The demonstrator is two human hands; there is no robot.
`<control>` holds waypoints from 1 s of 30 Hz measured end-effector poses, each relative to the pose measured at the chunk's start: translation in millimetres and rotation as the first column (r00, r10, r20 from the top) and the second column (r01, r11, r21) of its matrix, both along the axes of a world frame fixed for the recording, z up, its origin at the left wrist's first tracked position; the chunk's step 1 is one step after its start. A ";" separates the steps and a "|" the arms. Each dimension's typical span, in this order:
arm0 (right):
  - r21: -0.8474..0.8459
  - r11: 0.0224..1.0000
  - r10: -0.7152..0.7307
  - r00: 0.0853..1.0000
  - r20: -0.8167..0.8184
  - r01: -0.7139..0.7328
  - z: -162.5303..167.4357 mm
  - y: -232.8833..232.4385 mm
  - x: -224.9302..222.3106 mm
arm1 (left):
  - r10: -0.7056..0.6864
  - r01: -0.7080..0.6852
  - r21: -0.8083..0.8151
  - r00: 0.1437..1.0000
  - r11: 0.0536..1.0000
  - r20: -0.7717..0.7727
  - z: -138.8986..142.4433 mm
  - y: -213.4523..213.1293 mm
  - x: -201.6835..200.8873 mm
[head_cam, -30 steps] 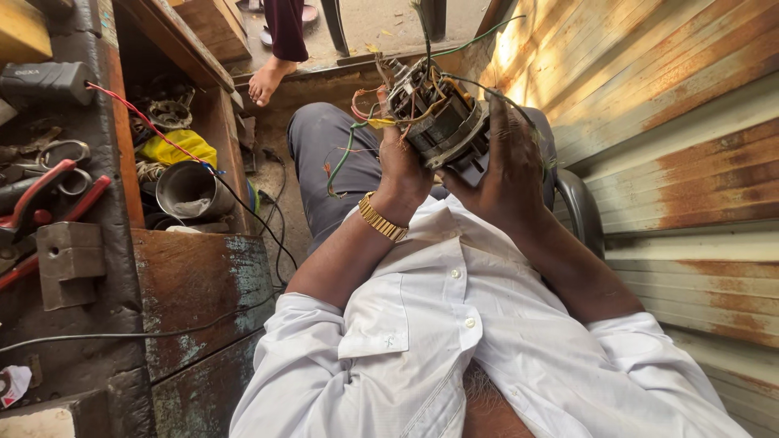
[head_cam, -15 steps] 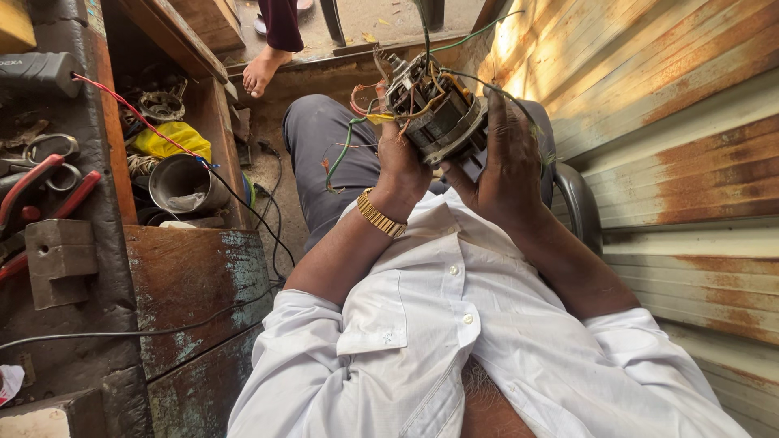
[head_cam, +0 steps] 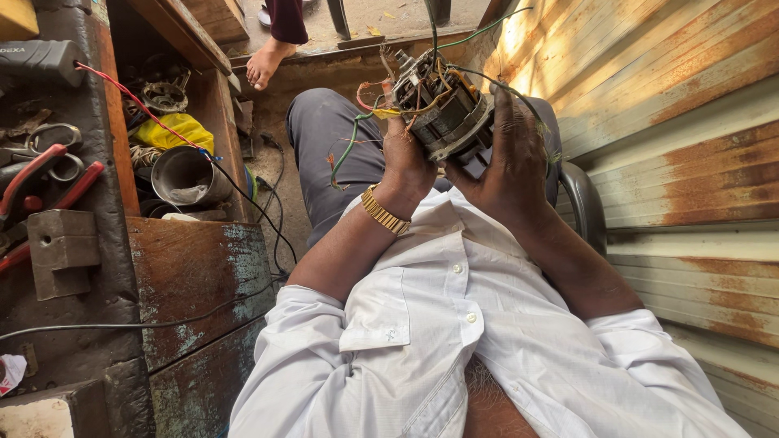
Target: The person holds a disassembled electrical component with exposed wires and repeatedly rotates it while manipulating the wires with both hands. The person appears to be inspecting or adjusting the internal wiring of the component.
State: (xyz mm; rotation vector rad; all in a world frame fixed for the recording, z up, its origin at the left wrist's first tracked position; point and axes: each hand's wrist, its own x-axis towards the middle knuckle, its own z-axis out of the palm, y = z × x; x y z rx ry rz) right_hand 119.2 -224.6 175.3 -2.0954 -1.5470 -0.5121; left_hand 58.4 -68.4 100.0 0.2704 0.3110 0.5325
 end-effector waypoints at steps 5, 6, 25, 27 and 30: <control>-0.002 1.000 0.001 1.000 -0.022 -0.001 0.5 0.6 0.5 | 0.006 -0.007 -0.025 1.000 1.000 -0.023 0.1 -0.5 0.3; -0.005 1.000 0.004 1.000 -0.025 -0.004 0.4 0.6 0.6 | 0.007 -0.007 -0.018 1.000 1.000 -0.020 0.3 -0.6 -0.3; 0.006 0.999 0.037 0.999 0.001 -0.037 0.8 -3.3 1.9 | -0.001 0.001 -0.002 1.000 1.000 -0.011 -5.8 -0.5 2.1; -0.004 1.000 0.008 1.000 0.004 -0.008 2.0 -3.2 0.4 | -0.017 0.017 -0.004 1.000 1.000 0.010 -15.4 0.1 4.4; -0.029 0.998 -0.048 0.999 -0.001 0.048 2.9 -0.9 -3.6 | -0.008 0.005 0.055 0.999 0.998 0.053 -25.8 0.3 11.0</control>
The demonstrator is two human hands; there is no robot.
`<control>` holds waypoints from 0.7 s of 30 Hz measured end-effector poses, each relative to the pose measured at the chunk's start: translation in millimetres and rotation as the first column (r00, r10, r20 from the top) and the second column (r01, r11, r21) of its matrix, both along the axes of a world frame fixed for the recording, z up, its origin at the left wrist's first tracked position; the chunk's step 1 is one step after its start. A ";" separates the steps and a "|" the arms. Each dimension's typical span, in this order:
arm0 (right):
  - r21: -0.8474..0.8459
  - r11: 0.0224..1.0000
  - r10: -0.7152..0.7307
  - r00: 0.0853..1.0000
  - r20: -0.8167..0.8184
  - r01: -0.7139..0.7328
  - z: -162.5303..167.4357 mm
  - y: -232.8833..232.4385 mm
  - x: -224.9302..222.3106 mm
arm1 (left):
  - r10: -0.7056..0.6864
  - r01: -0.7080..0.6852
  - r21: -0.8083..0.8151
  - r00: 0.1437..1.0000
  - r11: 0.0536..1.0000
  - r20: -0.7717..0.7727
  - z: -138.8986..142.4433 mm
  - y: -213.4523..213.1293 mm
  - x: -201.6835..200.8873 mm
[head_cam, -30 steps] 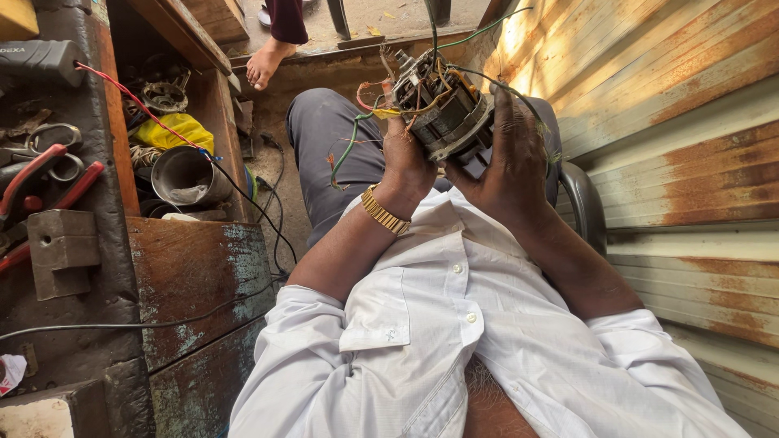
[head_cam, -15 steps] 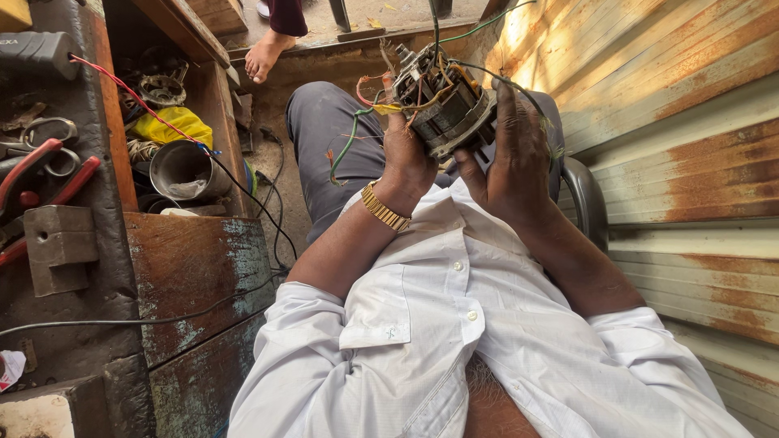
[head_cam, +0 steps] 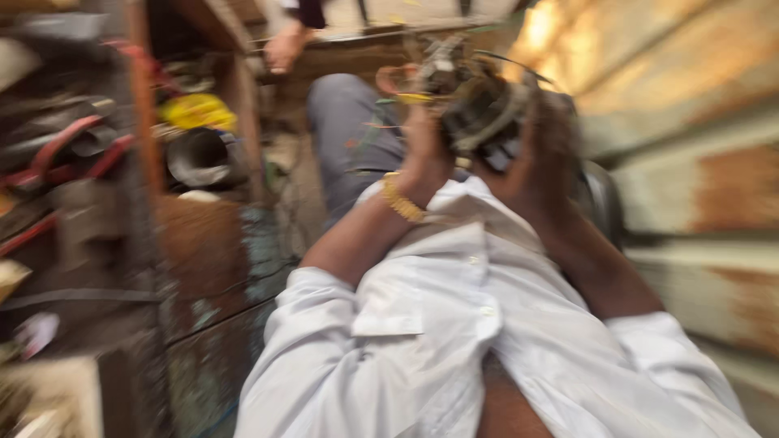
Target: The person holds a disassembled electrical component with exposed wires and repeatedly rotates it while manipulating the wires with both hands. The person appears to be inspecting or adjusting the internal wiring of the component.
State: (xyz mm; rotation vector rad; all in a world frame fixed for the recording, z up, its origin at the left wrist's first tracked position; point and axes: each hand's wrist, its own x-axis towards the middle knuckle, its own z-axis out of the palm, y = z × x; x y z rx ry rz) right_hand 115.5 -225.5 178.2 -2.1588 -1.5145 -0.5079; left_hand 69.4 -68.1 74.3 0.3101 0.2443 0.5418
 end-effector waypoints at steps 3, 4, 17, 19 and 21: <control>0.039 0.998 0.048 0.999 -0.001 -0.048 0.9 6.0 -3.2 | 0.118 -0.114 0.059 0.989 0.992 -0.088 2.2 4.7 3.5; 0.051 0.996 0.076 0.997 -0.013 -0.075 1.5 8.2 -3.6 | 0.089 -0.090 -0.002 0.993 0.996 -0.073 5.3 8.1 3.2; 0.070 0.995 0.075 0.997 0.017 -0.076 9.8 -1.4 -0.6 | -0.062 0.064 -0.018 0.991 0.998 0.119 11.9 -2.6 -8.4; 0.088 0.993 0.080 0.996 0.030 -0.082 10.5 -1.1 0.3 | -0.044 0.041 0.017 0.983 0.999 0.178 16.8 -3.0 -13.4; 0.109 0.990 0.091 0.996 0.026 -0.093 11.5 0.1 1.9 | -0.031 0.021 0.045 0.974 0.999 0.224 23.4 -3.0 -17.7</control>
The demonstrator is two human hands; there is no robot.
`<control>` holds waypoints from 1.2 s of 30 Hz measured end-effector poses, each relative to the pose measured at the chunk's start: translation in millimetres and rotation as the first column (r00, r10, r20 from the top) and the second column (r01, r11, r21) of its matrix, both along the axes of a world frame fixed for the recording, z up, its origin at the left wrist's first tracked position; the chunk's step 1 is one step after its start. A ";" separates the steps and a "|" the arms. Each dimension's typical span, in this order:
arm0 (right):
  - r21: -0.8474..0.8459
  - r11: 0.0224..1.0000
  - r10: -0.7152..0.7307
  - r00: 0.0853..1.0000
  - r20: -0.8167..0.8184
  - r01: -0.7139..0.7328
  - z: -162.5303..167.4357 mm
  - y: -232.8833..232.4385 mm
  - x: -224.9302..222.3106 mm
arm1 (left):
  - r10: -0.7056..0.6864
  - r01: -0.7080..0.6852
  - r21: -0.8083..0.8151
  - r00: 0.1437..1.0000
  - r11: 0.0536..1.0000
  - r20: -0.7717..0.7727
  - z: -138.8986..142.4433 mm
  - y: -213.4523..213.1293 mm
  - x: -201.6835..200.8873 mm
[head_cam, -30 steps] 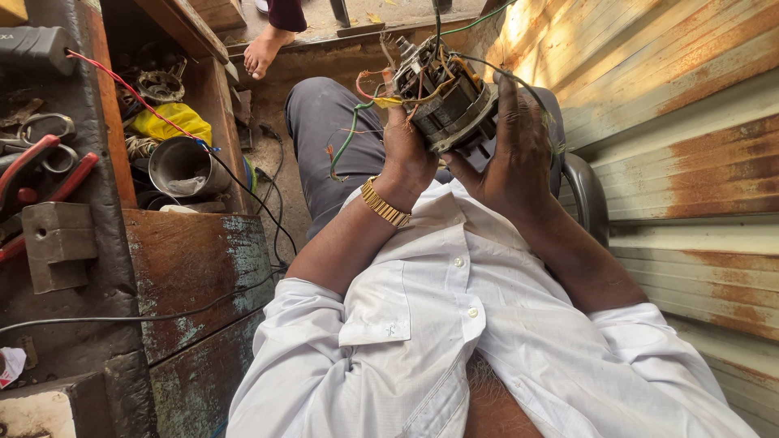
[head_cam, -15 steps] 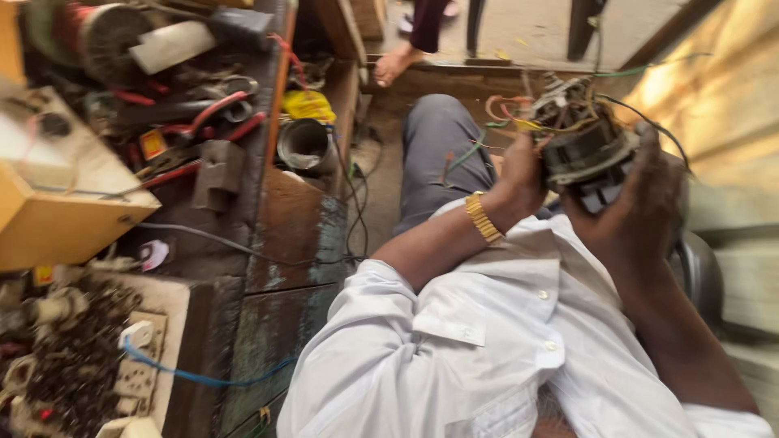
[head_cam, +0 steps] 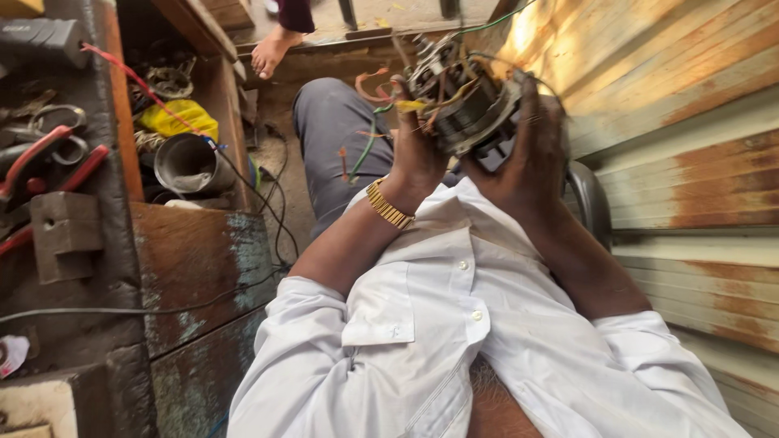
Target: The person holds a disassembled electrical component with exposed wires and repeatedly rotates it while manipulating the wires with both hands. The person appears to be inspecting or adjusting the internal wiring of the component.
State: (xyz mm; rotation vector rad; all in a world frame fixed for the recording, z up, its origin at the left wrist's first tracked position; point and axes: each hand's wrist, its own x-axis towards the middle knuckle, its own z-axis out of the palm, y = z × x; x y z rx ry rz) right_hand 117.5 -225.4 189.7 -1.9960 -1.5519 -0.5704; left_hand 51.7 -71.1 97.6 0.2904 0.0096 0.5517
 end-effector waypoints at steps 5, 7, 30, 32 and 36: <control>0.043 0.999 0.032 0.999 -0.015 -0.031 3.4 0.6 5.5 | -0.115 0.105 0.192 0.992 0.976 0.042 11.4 -0.5 -9.0; 0.011 1.000 0.013 0.999 -0.047 -0.012 4.6 -0.6 7.7 | -0.128 0.110 0.317 0.991 0.942 0.038 13.6 -1.1 -13.1; -0.111 0.991 0.070 0.995 -0.075 -0.078 -8.4 47.3 66.6 | -0.104 0.116 0.191 0.992 0.975 -0.071 13.4 40.4 28.3; -0.142 0.987 0.064 0.997 -0.050 -0.070 -13.0 57.2 74.5 | -0.105 0.115 0.179 0.992 0.977 -0.064 3.9 50.2 37.3; -0.184 0.980 0.058 0.991 -0.119 -0.079 -28.0 81.5 88.2 | -0.111 0.120 0.172 0.992 0.978 -0.062 -23.5 72.0 50.6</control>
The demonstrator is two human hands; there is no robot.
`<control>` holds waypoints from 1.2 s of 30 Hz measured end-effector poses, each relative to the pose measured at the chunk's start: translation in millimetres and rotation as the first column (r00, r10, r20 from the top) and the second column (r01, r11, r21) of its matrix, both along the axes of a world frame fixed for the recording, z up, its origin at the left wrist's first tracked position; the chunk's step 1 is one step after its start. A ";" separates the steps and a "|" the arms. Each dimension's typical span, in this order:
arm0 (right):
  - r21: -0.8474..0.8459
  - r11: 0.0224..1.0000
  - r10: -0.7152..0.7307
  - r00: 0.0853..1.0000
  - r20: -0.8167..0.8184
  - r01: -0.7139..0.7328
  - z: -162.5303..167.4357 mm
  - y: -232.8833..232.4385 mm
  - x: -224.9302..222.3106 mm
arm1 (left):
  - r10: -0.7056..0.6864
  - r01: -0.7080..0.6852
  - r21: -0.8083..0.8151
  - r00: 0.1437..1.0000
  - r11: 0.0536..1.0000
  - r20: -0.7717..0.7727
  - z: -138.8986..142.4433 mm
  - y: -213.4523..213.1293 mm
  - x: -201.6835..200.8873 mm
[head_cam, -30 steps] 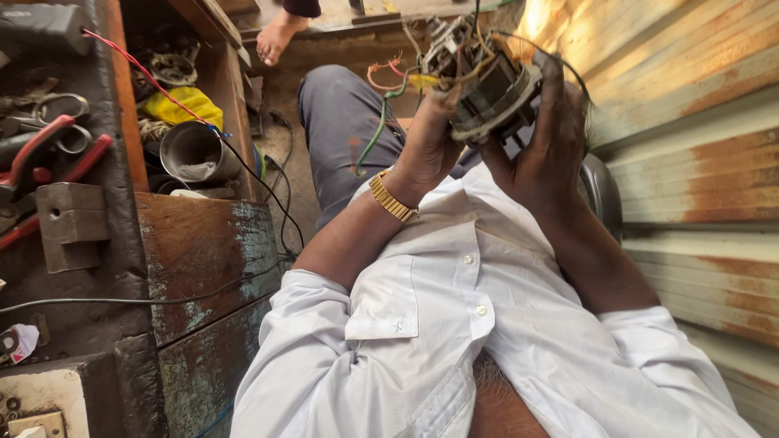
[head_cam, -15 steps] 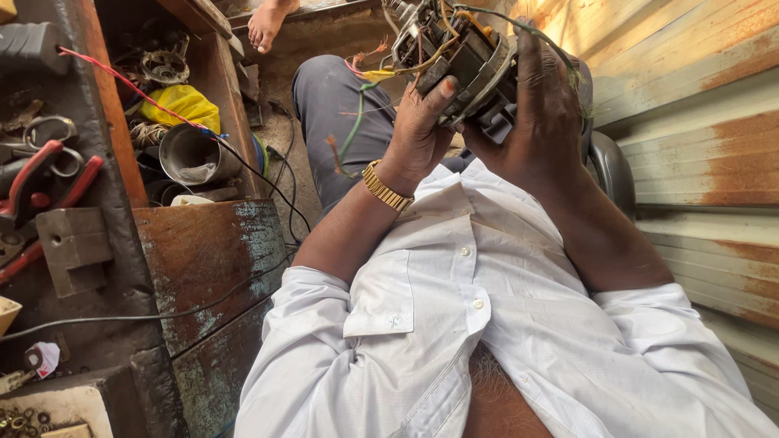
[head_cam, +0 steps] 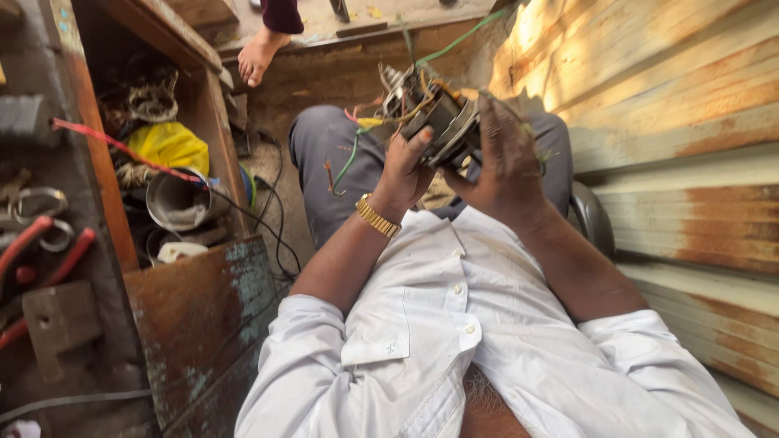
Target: The person holds a disassembled electrical component with exposed wires and repeatedly rotates it while manipulating the wires with both hands. The person appears to be inspecting or adjusting the internal wiring of the component.
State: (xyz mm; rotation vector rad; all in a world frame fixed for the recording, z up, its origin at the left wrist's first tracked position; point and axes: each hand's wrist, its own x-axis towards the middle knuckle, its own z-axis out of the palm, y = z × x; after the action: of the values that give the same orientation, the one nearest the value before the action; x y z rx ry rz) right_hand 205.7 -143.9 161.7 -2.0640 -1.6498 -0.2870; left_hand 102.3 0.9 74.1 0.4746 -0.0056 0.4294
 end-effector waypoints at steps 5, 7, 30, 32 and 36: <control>-0.024 1.000 -0.012 1.000 0.028 0.013 -31.2 40.0 10.0 | 0.017 -0.018 -0.040 0.999 0.999 -0.035 -40.4 33.1 12.0; -0.124 0.991 -0.063 0.997 -0.038 0.058 -45.4 56.8 12.2 | 0.037 -0.040 -0.053 0.998 0.998 -0.054 -55.4 46.7 15.1; -0.236 0.972 -0.020 0.996 -0.086 -0.001 -95.2 140.6 17.6 | 0.080 -0.114 -0.172 0.979 0.978 -0.190 -106.8 107.4 7.8; -0.254 0.967 -0.025 0.995 -0.095 0.000 -96.4 140.6 17.8 | 0.072 -0.104 -0.185 0.982 0.977 -0.175 -108.7 107.4 8.2; -0.254 0.967 -0.039 0.997 -0.070 0.020 -97.7 136.1 19.2 | 0.082 -0.108 -0.158 0.983 0.982 -0.165 -110.0 106.8 8.6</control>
State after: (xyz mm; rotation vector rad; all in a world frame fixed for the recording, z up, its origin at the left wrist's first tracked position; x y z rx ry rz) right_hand 224.9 -7.8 64.0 -2.2558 -1.6849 -0.0068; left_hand 110.9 107.7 -35.8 0.3440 0.2053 0.4808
